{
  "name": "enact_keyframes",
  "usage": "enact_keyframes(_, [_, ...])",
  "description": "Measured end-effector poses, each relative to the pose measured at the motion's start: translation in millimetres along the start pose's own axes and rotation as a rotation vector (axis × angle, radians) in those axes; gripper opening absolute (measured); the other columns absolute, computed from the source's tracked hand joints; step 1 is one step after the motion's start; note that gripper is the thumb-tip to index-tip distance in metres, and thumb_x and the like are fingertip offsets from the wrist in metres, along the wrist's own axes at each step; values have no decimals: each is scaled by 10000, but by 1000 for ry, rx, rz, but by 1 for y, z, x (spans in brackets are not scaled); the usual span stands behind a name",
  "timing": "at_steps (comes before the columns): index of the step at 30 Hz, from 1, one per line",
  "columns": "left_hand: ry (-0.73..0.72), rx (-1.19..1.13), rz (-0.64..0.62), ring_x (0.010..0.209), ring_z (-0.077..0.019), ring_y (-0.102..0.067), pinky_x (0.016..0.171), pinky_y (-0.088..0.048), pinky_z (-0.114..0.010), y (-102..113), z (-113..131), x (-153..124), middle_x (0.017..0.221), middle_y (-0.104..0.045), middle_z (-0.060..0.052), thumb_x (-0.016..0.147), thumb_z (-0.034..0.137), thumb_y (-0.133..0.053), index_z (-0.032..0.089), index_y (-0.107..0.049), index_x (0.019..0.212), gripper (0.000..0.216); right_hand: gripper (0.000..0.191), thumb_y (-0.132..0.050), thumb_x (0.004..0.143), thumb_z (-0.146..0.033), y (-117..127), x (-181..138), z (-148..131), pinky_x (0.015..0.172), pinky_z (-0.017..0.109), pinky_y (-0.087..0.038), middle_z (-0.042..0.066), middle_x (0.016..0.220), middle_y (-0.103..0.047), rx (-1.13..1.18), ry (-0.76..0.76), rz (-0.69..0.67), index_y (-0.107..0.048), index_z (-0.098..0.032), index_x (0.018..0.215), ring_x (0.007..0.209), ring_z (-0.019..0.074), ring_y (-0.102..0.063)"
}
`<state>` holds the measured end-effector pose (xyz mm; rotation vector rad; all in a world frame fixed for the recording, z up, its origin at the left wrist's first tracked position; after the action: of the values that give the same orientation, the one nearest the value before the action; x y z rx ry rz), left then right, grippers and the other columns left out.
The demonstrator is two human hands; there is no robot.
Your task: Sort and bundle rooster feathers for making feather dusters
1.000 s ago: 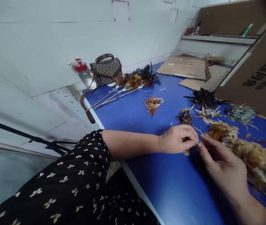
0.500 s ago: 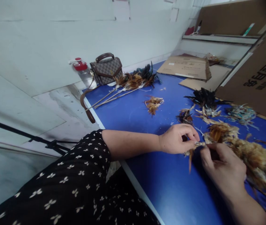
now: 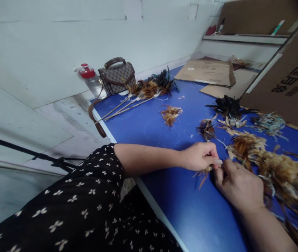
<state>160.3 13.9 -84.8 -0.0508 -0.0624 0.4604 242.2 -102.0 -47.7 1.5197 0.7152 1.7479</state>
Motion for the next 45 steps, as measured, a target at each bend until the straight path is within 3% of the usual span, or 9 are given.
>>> enact_keyframes(12, [51,216,95,635,-85,-603,613,-465,-232,9,6,-9,812,-737,4,1069,267,-797,180,-668,920,215,433,-545,1180,-399,0,-3,-2,626,341,-237,59,741,-690,4,22,22,-616,-226,790,609,167,-522])
enact_keyframes(17, [-59,8,104,762,-90,-671,740,-559,-237,10,5,-1,894,-748,-10,994,254,-919,166,-665,957,271,388,-562,1159,-375,1,-3,0,624,347,-238,51,736,-668,-37,19,35,-630,-220,810,601,162,-488])
enact_keyframes(21, [-118,116,84,744,-64,-621,743,-543,-230,13,15,0,969,-700,12,914,289,-1003,156,-772,1134,346,355,-579,1159,-352,3,-3,3,623,344,-250,32,743,-612,-61,8,65,-614,-225,829,606,160,-467])
enact_keyframes(27, [27,133,-6,748,-88,-642,822,-580,-277,8,-10,8,927,-754,3,850,190,-1025,144,-824,1192,400,318,-601,1151,-312,2,-2,6,616,348,-268,37,768,-614,-57,-28,73,-620,-224,846,628,169,-489])
enact_keyframes(30, [82,-6,33,819,-120,-717,894,-603,-312,11,-25,15,936,-812,-38,870,164,-1003,129,-826,1118,306,166,-620,1135,-285,9,-1,5,605,348,-296,60,826,-699,-57,-43,131,-712,-189,1035,640,186,-568])
enact_keyframes(34, [108,-190,199,813,-127,-747,880,-584,-301,42,-23,23,906,-843,-59,755,286,-1123,114,-814,1030,448,359,-639,1109,-246,15,-2,5,591,341,-363,98,967,-819,-71,-59,193,-678,-131,1446,663,213,-697])
enact_keyframes(39, [13,-248,466,693,-88,-655,663,-450,-239,105,10,28,965,-867,-127,839,379,-1062,88,-803,982,414,462,-667,1044,-245,4,-9,11,573,329,-417,98,982,-836,-68,-27,168,-655,-150,1495,644,230,-729])
enact_keyframes(42, [-57,-197,666,708,-97,-662,704,-503,-259,147,28,27,1004,-853,-138,961,310,-941,83,-787,1050,289,429,-648,1053,-255,-2,-10,13,580,331,-452,104,991,-839,-27,-16,152,-657,-158,1471,668,245,-754])
enact_keyframes(45, [-120,-104,896,852,-140,-730,866,-601,-310,185,42,15,1136,-836,-169,1053,245,-809,77,-764,1295,298,382,-608,1083,-248,-2,-7,10,591,346,-474,105,963,-834,3,-20,146,-658,-141,1446,666,260,-760])
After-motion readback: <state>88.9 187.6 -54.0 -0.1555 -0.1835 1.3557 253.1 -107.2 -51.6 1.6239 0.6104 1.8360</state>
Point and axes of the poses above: each hand's wrist, its own x-axis towards the middle knuckle, its own y-axis out of the back of the hand, z = x × y, the point moved 9 cm from there along x, towards the middle knuckle
